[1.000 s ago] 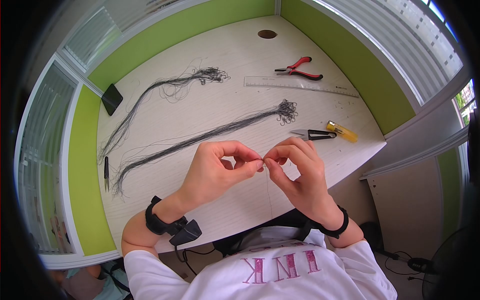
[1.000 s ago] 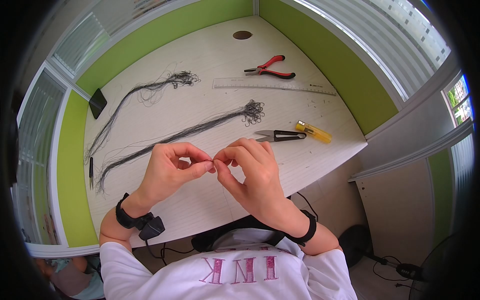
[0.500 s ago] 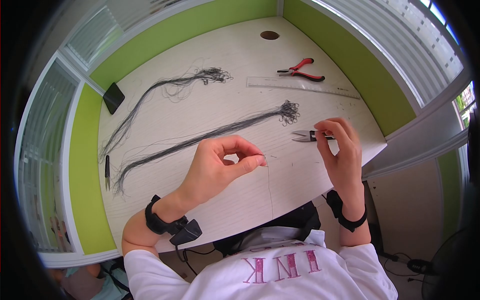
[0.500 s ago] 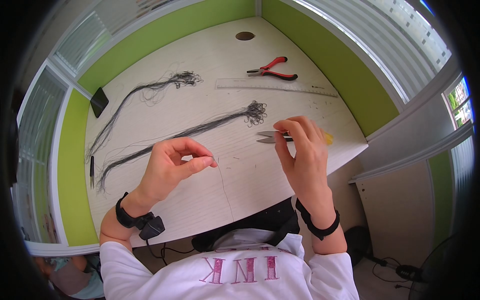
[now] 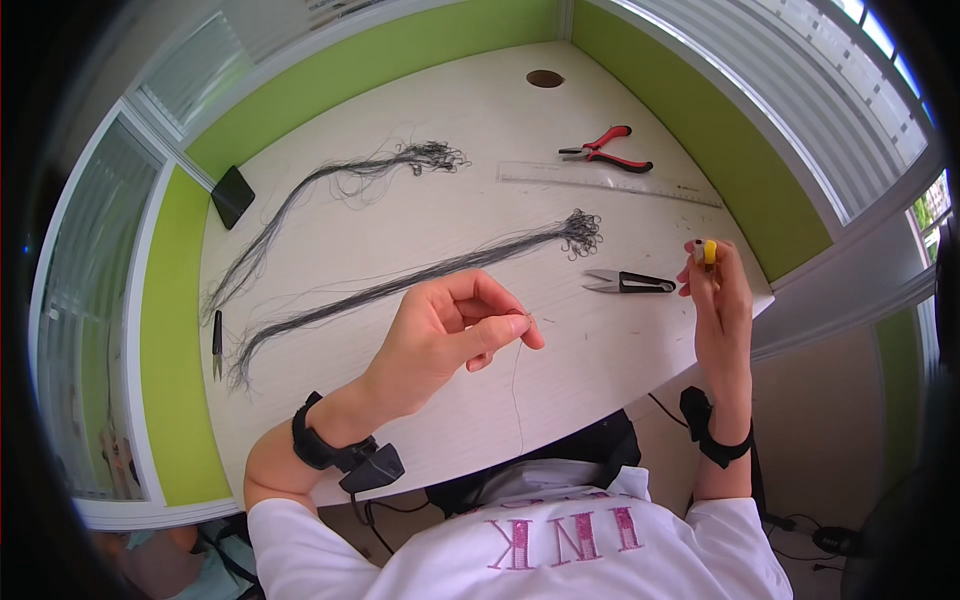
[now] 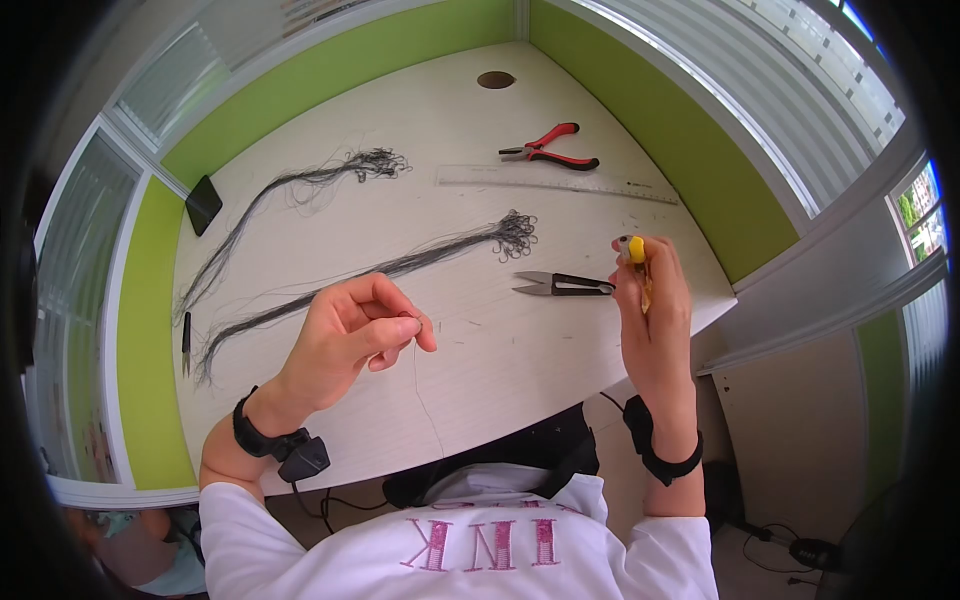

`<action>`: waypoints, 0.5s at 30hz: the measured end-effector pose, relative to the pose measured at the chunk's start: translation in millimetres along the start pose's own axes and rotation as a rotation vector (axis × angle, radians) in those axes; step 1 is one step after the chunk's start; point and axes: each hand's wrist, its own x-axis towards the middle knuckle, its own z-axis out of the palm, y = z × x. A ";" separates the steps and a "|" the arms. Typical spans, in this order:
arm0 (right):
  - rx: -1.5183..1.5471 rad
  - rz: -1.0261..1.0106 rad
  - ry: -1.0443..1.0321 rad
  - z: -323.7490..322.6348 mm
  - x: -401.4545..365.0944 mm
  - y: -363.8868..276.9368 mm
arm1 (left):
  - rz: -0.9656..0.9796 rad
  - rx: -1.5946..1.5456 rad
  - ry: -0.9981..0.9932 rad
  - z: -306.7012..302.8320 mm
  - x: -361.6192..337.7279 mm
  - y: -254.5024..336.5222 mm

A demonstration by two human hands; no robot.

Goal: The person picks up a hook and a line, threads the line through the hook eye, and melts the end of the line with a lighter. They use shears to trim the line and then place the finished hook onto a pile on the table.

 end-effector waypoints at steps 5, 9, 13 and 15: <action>0.887 0.172 -0.260 30.9 -22.0 -56.3 | -0.032 0.026 -0.015 3.2 -1.3 1.7; 1.027 0.357 -0.332 51.3 -24.8 -61.6 | -0.058 0.070 -0.020 4.8 -5.2 4.4; 1.031 0.583 -0.417 61.6 -24.8 -67.3 | -0.046 0.039 -0.048 2.5 -3.3 0.8; 1.057 0.604 -0.390 62.9 -25.8 -68.4 | -0.063 0.040 -0.048 2.1 -2.9 0.2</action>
